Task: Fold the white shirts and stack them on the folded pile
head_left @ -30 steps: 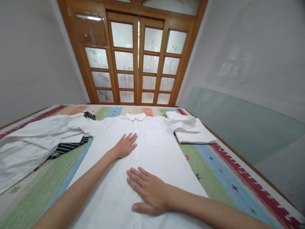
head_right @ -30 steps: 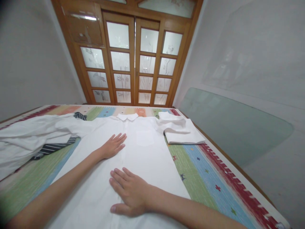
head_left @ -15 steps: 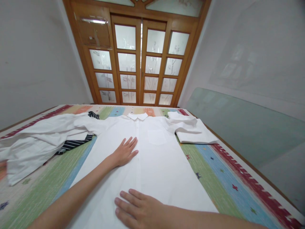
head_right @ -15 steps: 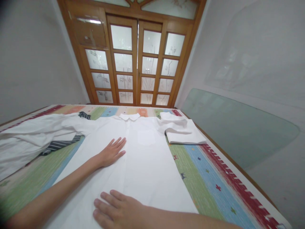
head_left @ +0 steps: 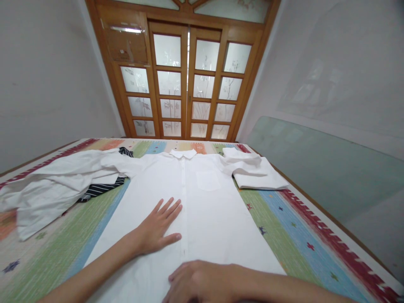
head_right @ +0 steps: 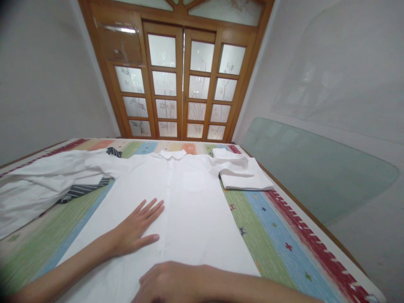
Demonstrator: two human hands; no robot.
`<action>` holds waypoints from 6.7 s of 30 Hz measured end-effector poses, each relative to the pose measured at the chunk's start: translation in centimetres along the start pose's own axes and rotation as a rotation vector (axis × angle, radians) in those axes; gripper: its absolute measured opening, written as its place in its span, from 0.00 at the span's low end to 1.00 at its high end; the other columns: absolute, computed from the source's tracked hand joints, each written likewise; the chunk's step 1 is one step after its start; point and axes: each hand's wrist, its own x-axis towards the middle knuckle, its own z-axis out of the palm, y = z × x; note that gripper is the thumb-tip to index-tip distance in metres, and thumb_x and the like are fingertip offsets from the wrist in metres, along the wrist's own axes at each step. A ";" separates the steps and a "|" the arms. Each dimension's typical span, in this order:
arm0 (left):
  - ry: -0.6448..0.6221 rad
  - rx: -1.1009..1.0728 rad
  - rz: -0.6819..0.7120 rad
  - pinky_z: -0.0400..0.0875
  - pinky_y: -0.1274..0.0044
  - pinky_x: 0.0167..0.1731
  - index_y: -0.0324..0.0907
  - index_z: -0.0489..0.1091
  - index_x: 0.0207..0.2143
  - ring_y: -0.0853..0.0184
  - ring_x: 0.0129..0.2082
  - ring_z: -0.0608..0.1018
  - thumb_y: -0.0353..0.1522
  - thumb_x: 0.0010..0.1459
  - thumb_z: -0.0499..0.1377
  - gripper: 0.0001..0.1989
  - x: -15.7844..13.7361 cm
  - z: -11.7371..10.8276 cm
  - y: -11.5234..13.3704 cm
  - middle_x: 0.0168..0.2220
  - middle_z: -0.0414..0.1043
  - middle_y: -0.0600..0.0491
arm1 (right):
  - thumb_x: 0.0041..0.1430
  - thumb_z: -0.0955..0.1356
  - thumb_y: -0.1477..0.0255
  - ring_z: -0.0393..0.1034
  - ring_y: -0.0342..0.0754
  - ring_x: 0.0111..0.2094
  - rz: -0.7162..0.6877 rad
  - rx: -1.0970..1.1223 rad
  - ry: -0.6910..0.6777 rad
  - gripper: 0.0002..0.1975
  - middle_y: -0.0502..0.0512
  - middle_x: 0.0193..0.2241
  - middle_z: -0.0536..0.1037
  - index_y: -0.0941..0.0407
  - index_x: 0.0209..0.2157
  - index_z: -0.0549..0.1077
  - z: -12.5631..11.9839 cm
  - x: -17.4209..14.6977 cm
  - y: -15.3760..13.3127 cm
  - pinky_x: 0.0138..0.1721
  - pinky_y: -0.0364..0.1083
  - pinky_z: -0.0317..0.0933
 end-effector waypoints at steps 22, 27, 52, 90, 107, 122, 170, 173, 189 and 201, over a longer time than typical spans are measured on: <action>0.043 -0.045 -0.140 0.47 0.55 0.64 0.59 0.31 0.68 0.53 0.67 0.54 0.50 0.61 0.51 0.40 -8.7 -0.4 4.7 0.68 0.46 0.56 | 0.59 0.63 0.59 0.76 0.60 0.40 1.020 -0.414 0.287 0.23 0.71 0.37 0.79 0.64 0.37 0.78 -6.5 4.2 6.7 0.37 0.50 0.65; 0.163 0.121 -0.465 0.52 0.54 0.63 0.53 0.41 0.68 0.54 0.67 0.55 0.47 0.63 0.47 0.34 -11.0 1.8 0.6 0.67 0.50 0.54 | 0.59 0.63 0.62 0.76 0.58 0.40 1.039 -0.362 0.300 0.20 0.72 0.38 0.79 0.64 0.38 0.78 -6.8 3.9 7.2 0.37 0.48 0.65; 0.060 -0.213 -0.339 0.68 0.73 0.38 0.42 0.75 0.37 0.63 0.36 0.76 0.34 0.60 0.50 0.13 4.9 -3.3 1.4 0.34 0.75 0.49 | 0.51 0.62 0.79 0.53 0.37 0.08 0.833 0.589 0.486 0.04 0.40 0.11 0.66 0.57 0.28 0.66 -8.0 0.7 10.3 0.11 0.37 0.45; -0.127 -1.186 -0.688 0.58 0.82 0.10 0.39 0.67 0.30 0.72 0.09 0.68 0.41 0.54 0.55 0.13 6.0 -1.4 0.8 0.15 0.69 0.57 | 0.52 0.66 0.75 0.54 0.35 0.08 0.775 0.782 0.559 0.06 0.44 0.13 0.71 0.60 0.23 0.72 -7.5 0.8 10.6 0.09 0.37 0.42; 0.142 -0.405 -0.544 0.66 0.75 0.36 0.40 0.75 0.28 0.63 0.31 0.78 0.31 0.54 0.54 0.10 5.9 -3.2 2.9 0.29 0.78 0.50 | 0.52 0.65 0.77 0.53 0.35 0.08 0.845 0.820 0.598 0.10 0.43 0.10 0.67 0.59 0.18 0.68 -7.5 1.5 9.4 0.09 0.38 0.40; 0.120 -0.803 -0.715 0.64 0.81 0.18 0.39 0.72 0.21 0.69 0.14 0.73 0.44 0.51 0.59 0.18 6.1 -2.1 2.9 0.14 0.70 0.54 | 0.53 0.55 0.79 0.49 0.38 0.07 0.905 0.875 0.649 0.16 0.46 0.08 0.66 0.60 0.21 0.71 -8.2 1.9 9.0 0.09 0.39 0.39; 0.233 -0.878 -0.742 0.63 0.81 0.19 0.40 0.68 0.20 0.71 0.15 0.71 0.28 0.45 0.56 0.03 6.1 -1.3 3.4 0.15 0.70 0.57 | 0.47 0.63 0.78 0.50 0.35 0.08 0.873 0.695 0.596 0.05 0.41 0.08 0.63 0.58 0.22 0.69 -6.4 1.8 10.8 0.11 0.38 0.42; 0.252 -0.924 -0.736 0.63 0.81 0.17 0.39 0.68 0.21 0.72 0.14 0.71 0.27 0.45 0.57 0.03 6.1 -1.0 3.2 0.14 0.69 0.58 | 0.47 0.63 0.78 0.52 0.36 0.09 0.863 0.666 0.567 0.05 0.41 0.09 0.64 0.58 0.22 0.69 -6.5 1.8 10.7 0.11 0.38 0.43; 0.277 -1.110 -0.762 0.62 0.83 0.12 0.39 0.68 0.22 0.74 0.11 0.69 0.30 0.46 0.57 0.04 6.3 -0.2 2.5 0.12 0.67 0.59 | 0.50 0.65 0.80 0.60 0.38 0.12 0.837 0.327 0.636 0.05 0.44 0.14 0.71 0.59 0.27 0.73 -6.3 1.9 9.4 0.16 0.37 0.52; 0.164 -1.323 -0.742 0.58 0.83 0.07 0.39 0.67 0.25 0.75 0.07 0.63 0.31 0.48 0.57 0.04 6.0 -0.4 2.1 0.12 0.63 0.62 | 0.50 0.65 0.78 0.56 0.37 0.11 0.806 0.406 0.626 0.04 0.43 0.13 0.70 0.59 0.25 0.72 -6.5 1.5 9.6 0.14 0.37 0.49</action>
